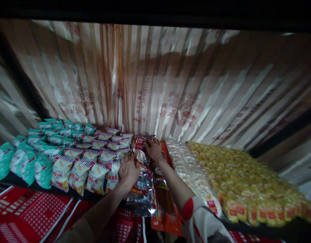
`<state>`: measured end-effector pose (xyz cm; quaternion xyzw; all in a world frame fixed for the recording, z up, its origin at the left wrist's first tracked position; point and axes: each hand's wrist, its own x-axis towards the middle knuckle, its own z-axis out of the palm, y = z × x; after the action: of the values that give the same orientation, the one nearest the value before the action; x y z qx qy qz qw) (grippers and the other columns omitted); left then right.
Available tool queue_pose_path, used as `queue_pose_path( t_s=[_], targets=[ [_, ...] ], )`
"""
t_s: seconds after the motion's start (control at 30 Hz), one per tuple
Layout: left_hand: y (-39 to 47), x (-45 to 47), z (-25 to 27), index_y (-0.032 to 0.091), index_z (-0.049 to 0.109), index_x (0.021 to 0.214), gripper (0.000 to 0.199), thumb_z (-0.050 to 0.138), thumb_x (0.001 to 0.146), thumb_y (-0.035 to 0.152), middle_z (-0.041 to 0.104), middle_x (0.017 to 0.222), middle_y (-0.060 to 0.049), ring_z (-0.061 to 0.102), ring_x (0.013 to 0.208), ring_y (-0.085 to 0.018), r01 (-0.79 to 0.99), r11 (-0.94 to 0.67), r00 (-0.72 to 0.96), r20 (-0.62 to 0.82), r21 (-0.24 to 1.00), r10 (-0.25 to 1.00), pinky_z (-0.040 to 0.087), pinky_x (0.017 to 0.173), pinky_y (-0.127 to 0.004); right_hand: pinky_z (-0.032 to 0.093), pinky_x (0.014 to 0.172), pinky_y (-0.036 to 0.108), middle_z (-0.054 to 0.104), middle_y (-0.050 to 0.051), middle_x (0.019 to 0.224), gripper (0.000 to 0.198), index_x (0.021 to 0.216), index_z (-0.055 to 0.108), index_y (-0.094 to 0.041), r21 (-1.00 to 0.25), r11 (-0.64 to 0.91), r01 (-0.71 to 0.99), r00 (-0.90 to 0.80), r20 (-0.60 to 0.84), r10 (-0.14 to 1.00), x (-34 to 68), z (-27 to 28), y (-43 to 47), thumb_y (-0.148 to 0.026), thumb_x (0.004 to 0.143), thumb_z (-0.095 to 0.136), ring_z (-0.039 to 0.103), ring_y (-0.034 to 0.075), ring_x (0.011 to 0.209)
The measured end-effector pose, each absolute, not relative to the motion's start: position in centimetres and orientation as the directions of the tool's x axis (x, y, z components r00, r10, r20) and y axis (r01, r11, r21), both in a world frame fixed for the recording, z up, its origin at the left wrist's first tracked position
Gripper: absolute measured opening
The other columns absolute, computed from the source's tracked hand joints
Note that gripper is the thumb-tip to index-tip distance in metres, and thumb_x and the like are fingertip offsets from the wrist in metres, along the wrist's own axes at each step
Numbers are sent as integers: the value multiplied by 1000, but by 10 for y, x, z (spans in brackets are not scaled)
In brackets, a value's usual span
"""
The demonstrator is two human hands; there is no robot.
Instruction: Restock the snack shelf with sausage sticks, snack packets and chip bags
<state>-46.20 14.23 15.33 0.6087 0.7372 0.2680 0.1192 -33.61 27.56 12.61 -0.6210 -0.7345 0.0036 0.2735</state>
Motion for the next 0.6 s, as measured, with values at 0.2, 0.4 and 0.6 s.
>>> queue_pose_path(
  t_s=[0.2, 0.4, 0.6],
  targets=[
    [133, -464, 150, 16, 59, 122, 41, 48, 83, 22, 51, 134, -11, 44, 118, -29, 873, 97, -216, 201, 477, 956, 42, 97, -39, 36, 102, 38, 53, 15, 131, 42, 125, 55, -12, -366, 212, 906, -48, 410, 911, -313, 131, 253, -29, 92, 36, 44, 23, 126],
    [109, -461, 148, 16, 65, 110, 33, 47, 83, 15, 52, 131, -9, 45, 116, -26, 851, -83, -140, 376, 519, 916, 42, 101, -39, 43, 93, 29, 57, 8, 127, 36, 121, 58, -20, -284, 139, 949, -80, 211, 974, -278, 132, 203, -22, 90, 39, 54, 19, 115],
    [67, -436, 144, 18, 68, 97, 31, 44, 81, 8, 57, 125, -8, 50, 115, -23, 719, -347, 14, 487, 602, 873, 45, 100, -40, 49, 75, 32, 65, 16, 111, 30, 110, 63, -16, -171, 53, 984, -61, -47, 997, -271, 126, 172, -20, 84, 50, 65, 25, 92]
  ],
)
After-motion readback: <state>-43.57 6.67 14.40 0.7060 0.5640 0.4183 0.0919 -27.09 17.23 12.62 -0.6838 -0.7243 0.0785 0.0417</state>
